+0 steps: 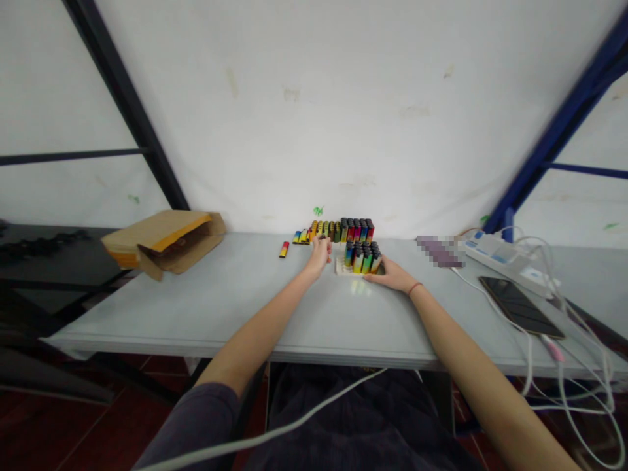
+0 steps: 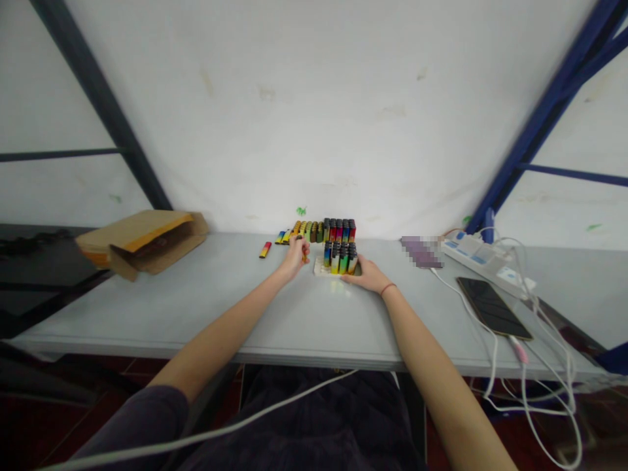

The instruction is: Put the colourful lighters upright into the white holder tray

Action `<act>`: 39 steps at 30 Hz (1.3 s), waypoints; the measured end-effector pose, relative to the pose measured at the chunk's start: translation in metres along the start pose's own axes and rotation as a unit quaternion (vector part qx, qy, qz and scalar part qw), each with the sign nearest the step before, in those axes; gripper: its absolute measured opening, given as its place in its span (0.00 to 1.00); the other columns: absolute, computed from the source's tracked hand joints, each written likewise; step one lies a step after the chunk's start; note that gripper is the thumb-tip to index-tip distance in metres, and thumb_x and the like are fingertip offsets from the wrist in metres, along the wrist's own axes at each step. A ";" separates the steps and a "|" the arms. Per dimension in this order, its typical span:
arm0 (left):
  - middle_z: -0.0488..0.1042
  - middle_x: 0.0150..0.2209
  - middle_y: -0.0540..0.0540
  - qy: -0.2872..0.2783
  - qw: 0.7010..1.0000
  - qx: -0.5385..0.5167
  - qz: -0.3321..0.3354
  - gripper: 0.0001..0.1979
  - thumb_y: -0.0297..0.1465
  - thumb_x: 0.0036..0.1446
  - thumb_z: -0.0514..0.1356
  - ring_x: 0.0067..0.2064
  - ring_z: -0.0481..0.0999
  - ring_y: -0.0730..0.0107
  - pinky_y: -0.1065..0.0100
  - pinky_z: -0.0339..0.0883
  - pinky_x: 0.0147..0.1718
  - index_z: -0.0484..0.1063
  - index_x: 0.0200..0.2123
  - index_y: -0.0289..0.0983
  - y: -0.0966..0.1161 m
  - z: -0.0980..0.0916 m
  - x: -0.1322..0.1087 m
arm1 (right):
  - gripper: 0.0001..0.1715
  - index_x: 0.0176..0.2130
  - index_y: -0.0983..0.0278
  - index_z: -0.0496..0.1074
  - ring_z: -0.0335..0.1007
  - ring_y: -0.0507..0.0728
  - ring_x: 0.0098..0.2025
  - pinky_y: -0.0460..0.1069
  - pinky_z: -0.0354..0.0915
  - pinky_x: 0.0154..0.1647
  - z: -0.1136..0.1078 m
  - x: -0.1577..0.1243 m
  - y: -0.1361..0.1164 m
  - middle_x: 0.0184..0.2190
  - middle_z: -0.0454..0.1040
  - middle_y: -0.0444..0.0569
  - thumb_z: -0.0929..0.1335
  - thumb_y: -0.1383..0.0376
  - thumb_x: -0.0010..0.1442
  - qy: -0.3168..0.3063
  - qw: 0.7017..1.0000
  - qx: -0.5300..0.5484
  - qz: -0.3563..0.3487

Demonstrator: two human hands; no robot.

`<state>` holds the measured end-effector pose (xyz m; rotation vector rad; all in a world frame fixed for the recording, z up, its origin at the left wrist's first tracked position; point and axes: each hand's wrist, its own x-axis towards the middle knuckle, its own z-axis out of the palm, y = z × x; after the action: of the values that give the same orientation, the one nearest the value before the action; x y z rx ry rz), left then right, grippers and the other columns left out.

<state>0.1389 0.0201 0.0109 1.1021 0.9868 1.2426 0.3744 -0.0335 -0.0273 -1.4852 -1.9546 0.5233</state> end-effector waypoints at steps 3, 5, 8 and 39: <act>0.69 0.37 0.48 -0.034 0.987 0.115 0.105 0.08 0.36 0.63 0.56 0.38 0.71 0.70 0.73 0.67 0.32 0.66 0.45 0.41 0.001 0.000 -0.003 | 0.39 0.57 0.61 0.65 0.72 0.68 0.57 0.63 0.67 0.60 0.000 0.000 0.000 0.56 0.75 0.56 0.76 0.51 0.52 -0.001 1.000 -0.005 0.006; 0.70 0.41 0.44 -0.060 0.961 0.188 0.194 0.07 0.34 0.61 0.60 0.47 0.70 0.63 0.67 0.69 0.43 0.72 0.41 0.40 0.003 -0.002 -0.006 | 0.39 0.57 0.62 0.65 0.72 0.68 0.57 0.63 0.67 0.60 0.000 0.000 0.000 0.56 0.75 0.56 0.75 0.51 0.52 0.001 1.000 -0.007 0.008; 0.70 0.41 0.43 -0.114 0.922 0.254 0.271 0.09 0.34 0.58 0.62 0.48 0.70 0.61 0.64 0.67 0.49 0.77 0.41 0.39 0.005 -0.005 -0.008 | 0.39 0.57 0.62 0.66 0.73 0.68 0.57 0.63 0.67 0.60 0.001 0.000 0.002 0.56 0.75 0.57 0.76 0.51 0.52 0.007 1.000 0.001 0.004; 0.71 0.55 0.24 0.139 0.853 0.441 0.243 0.16 0.37 0.64 0.54 0.62 0.63 0.33 0.39 0.57 0.53 0.75 0.47 0.36 0.001 -0.110 0.044 | 0.38 0.56 0.63 0.65 0.72 0.68 0.56 0.63 0.67 0.59 0.000 0.001 0.001 0.55 0.75 0.59 0.75 0.50 0.53 -0.002 1.000 -0.021 0.003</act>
<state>0.0351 0.0737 -0.0097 2.0185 1.6534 1.3948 0.3750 -0.0326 -0.0279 -1.5170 -1.9757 0.4905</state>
